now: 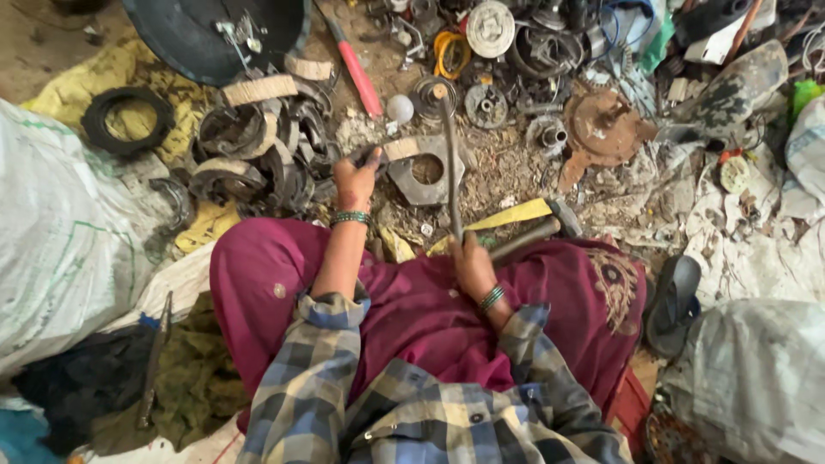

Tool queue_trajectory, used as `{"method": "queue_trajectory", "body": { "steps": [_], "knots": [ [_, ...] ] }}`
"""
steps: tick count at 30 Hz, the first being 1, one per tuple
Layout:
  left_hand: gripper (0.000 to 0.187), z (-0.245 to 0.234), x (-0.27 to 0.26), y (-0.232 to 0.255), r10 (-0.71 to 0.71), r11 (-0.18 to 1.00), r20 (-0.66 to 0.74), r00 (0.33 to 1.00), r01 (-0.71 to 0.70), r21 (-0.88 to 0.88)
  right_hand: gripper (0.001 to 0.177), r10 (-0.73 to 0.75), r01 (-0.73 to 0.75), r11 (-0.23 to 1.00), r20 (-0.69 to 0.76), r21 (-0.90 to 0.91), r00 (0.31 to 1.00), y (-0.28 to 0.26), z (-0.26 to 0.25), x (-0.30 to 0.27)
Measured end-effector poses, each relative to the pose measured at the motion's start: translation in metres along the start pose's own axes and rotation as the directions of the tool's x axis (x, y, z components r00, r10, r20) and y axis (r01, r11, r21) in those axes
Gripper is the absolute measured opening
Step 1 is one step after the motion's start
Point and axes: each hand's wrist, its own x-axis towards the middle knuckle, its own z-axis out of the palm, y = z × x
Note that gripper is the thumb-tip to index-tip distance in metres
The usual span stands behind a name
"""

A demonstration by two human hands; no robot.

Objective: The person sits on the floor and repeatedly strikes a metal part with a hammer. They adjust the part's position on a metal anvil-like base and continue hammering throughout the clip.

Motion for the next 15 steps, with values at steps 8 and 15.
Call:
{"method": "queue_trajectory", "body": {
  "steps": [8,15],
  "knots": [
    [0.019,0.001,0.002,0.001,-0.047,0.999,-0.001,0.999,0.047,0.021,0.037,0.012,0.091,0.855,-0.196,0.511,0.981,-0.043,-0.069,0.015],
    [0.024,-0.001,0.007,-0.001,0.152,0.975,0.072,0.986,-0.161,0.151,0.036,-0.189,0.191,0.978,-0.039,0.08,0.981,-0.029,0.01,0.02]
  ]
}}
